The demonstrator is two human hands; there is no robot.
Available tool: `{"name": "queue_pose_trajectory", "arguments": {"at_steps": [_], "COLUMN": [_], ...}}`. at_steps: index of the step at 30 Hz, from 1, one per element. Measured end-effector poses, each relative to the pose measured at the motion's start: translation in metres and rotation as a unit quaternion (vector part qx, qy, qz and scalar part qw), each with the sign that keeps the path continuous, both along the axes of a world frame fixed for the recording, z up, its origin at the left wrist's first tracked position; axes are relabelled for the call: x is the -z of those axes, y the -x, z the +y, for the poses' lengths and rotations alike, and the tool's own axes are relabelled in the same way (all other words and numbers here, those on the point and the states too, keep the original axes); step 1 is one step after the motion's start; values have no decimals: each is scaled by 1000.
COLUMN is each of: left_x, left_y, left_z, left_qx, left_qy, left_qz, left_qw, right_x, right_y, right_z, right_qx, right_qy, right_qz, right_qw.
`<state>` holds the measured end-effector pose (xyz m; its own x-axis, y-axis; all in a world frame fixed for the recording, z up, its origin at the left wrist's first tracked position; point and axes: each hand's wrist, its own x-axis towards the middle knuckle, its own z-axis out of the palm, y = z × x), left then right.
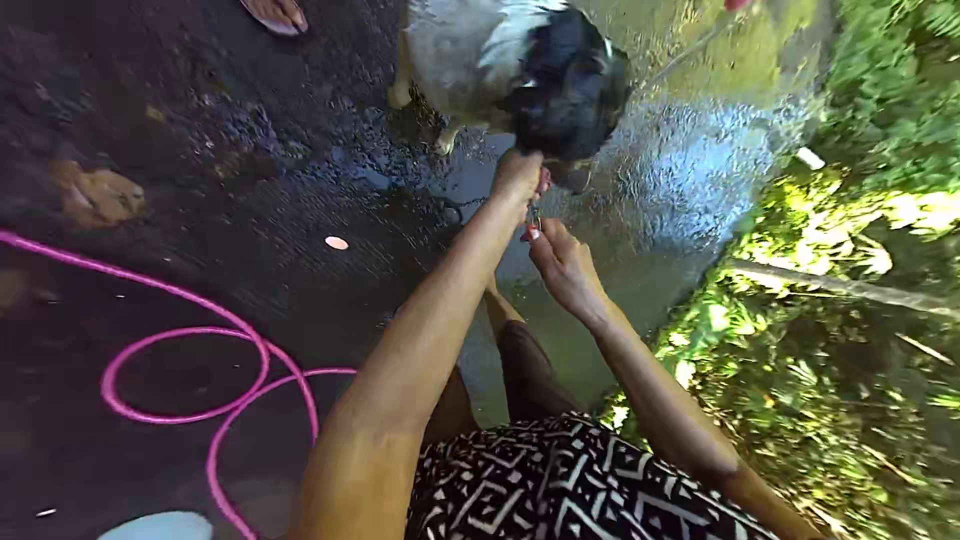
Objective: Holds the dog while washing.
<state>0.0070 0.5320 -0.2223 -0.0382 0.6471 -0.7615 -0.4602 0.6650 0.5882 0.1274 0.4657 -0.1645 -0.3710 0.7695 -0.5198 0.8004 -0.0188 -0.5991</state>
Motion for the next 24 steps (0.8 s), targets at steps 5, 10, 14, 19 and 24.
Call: {"name": "queue_pose_trajectory", "arguments": {"at_steps": [5,10,14,19,24], "left_x": [-18,-60,-75,-58,-59], "left_y": [43,74,102,102,61], "left_z": [-5,27,63,78,97], "left_qx": [61,-51,-57,-18,82], "left_qy": [-55,-118,-146,-129,-166], "left_qz": [132,87,129,141,144], "left_qw": [988,988,979,981,972], "right_x": [-7,7,5,2,1], "right_y": [-27,-41,-13,22,12], "right_z": [17,49,83,106,94], "right_qx": [-8,98,138,186,185], "right_qy": [-69,-259,-218,-123,-88], "right_qz": [97,147,258,352,346], "right_qw": [993,949,931,909,916]}}
